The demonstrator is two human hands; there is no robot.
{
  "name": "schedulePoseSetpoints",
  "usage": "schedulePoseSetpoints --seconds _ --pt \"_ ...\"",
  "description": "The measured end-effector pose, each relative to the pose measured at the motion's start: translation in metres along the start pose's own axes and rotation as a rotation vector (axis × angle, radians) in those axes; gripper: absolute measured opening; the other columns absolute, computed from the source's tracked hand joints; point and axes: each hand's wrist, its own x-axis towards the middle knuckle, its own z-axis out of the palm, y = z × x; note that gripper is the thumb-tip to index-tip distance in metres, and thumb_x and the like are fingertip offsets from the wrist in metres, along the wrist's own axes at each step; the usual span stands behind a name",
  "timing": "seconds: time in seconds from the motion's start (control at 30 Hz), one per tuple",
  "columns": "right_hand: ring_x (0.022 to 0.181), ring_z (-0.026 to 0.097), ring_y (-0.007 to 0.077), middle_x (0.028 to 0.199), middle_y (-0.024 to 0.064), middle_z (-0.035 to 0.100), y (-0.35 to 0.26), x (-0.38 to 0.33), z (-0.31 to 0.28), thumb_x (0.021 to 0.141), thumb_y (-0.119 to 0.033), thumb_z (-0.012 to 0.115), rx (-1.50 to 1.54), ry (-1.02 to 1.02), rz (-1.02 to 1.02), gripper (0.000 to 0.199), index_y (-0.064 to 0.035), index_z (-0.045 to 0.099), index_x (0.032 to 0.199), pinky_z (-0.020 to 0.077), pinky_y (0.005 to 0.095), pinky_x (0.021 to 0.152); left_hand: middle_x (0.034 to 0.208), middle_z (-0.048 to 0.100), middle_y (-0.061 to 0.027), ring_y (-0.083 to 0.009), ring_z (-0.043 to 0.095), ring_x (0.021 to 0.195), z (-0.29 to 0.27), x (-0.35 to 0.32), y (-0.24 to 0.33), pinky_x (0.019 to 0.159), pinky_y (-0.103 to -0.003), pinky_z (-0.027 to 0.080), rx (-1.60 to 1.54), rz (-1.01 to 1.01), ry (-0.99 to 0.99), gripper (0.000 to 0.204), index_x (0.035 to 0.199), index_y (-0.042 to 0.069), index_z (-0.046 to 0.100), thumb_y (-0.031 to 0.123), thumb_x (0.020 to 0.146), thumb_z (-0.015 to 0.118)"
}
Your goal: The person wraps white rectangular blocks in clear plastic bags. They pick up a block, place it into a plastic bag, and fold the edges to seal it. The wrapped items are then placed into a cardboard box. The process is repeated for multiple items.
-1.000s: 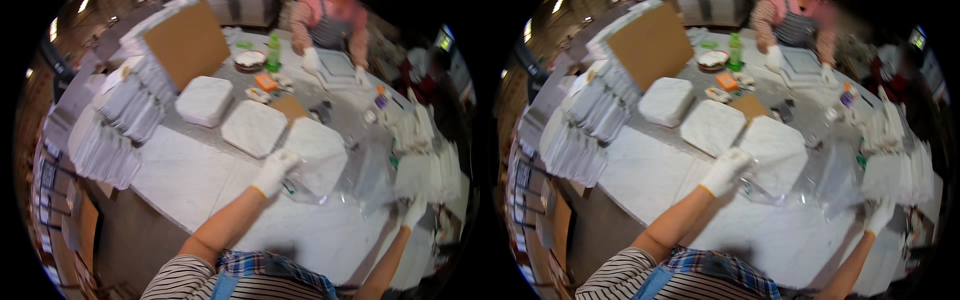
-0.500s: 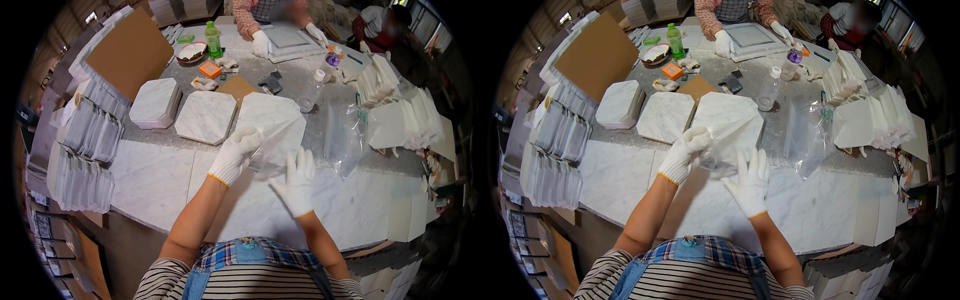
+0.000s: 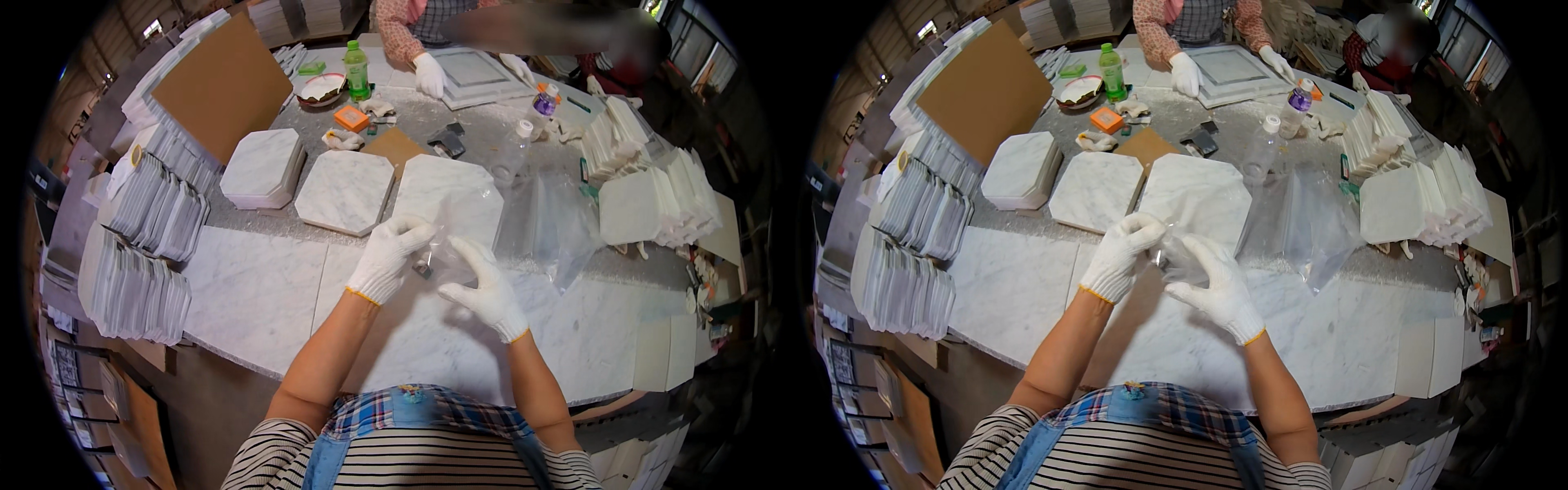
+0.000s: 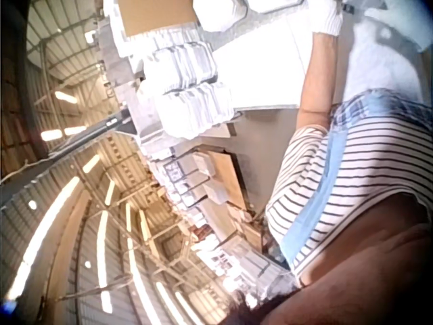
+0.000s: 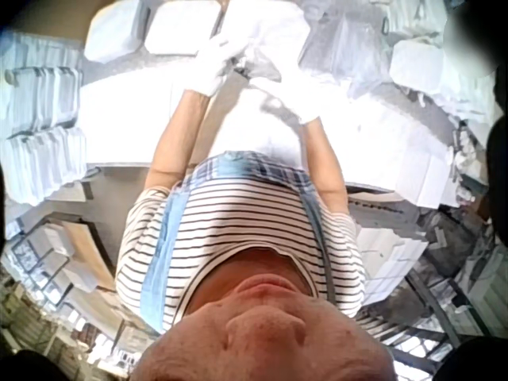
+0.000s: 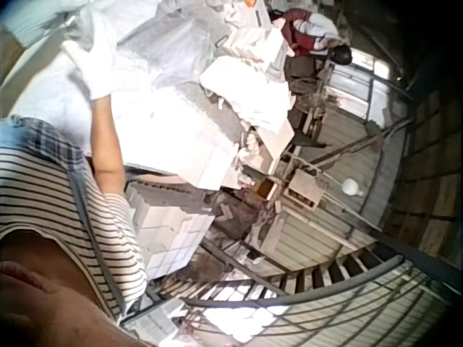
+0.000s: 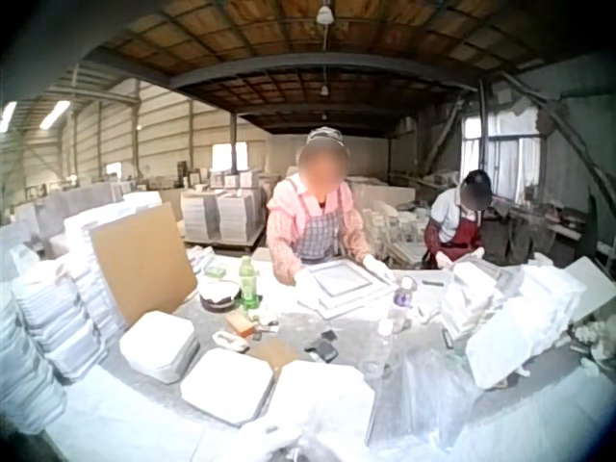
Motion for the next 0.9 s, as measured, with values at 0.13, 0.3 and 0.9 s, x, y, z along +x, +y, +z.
schedulePoseSetpoints --seconds 0.13,0.3,0.9 --pt "0.111 0.063 0.0319 0.117 0.0151 0.068 -0.003 0.007 0.008 0.086 -0.025 0.074 0.071 0.072 0.156 0.034 -0.002 0.07 0.112 0.0487 0.0401 0.097 0.078 0.066 -0.0049 -0.0119 0.057 0.063 0.009 -0.007 0.003 0.059 -0.027 0.047 0.065 -0.036 -0.033 0.014 0.091 0.003 0.066 0.014 0.089 0.074" --pt "0.092 0.067 0.0276 0.1 0.0155 0.07 0.016 0.008 -0.002 0.091 -0.017 0.067 0.019 0.223 0.217 0.02 0.001 0.069 0.101 0.0514 0.0356 0.085 0.077 0.066 -0.0052 -0.0128 0.059 0.064 0.019 -0.013 0.013 0.059 -0.028 0.047 0.119 -0.021 -0.027 0.013 0.09 0.003 0.066 0.012 0.088 0.074" --pt "0.115 0.058 0.0295 0.127 0.0145 0.059 0.19 -0.011 -0.403 0.098 -0.019 0.061 0.182 1.207 0.102 0.038 -0.0056 0.057 0.133 0.0539 0.0413 0.089 0.087 0.063 -0.0088 -0.0194 0.064 0.073 -0.124 -0.008 0.03 0.062 -0.033 0.055 0.149 0.213 0.526 0.018 0.108 0.0 0.056 0.014 0.098 0.063"
